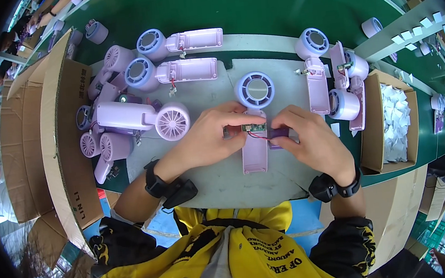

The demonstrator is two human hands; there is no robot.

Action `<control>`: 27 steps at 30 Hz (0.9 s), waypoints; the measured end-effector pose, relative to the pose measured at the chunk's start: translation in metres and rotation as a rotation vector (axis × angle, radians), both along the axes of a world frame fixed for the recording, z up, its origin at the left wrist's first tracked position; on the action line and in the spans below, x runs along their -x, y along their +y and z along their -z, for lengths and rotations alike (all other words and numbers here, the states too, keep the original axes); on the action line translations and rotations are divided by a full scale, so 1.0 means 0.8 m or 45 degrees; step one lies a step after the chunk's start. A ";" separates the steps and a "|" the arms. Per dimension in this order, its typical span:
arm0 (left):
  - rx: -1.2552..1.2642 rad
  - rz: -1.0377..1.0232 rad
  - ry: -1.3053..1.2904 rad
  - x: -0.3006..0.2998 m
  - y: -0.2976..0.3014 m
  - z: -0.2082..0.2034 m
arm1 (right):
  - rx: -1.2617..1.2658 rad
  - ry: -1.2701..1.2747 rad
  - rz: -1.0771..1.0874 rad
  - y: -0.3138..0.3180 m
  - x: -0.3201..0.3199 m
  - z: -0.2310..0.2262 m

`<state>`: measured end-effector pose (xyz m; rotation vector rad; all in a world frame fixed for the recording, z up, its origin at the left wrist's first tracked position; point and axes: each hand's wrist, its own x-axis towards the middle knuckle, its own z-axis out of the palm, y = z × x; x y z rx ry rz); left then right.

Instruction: The person assembles a handheld fan by connecting a battery to a circuit board and placing them into the plastic housing. After testing the fan, they remove the components and repeat the process with a different set of parts.

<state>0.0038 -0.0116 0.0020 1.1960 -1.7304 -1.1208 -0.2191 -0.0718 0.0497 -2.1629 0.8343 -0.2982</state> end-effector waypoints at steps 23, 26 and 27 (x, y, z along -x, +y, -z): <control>0.059 -0.194 0.091 0.022 0.001 0.021 | 0.686 0.656 -0.092 0.043 0.001 -0.008; 0.089 -0.186 0.087 0.021 0.002 0.026 | 0.697 0.643 -0.055 0.045 -0.001 0.003; 0.099 -0.188 0.074 0.021 0.002 0.029 | 0.706 0.609 -0.058 0.044 0.001 0.008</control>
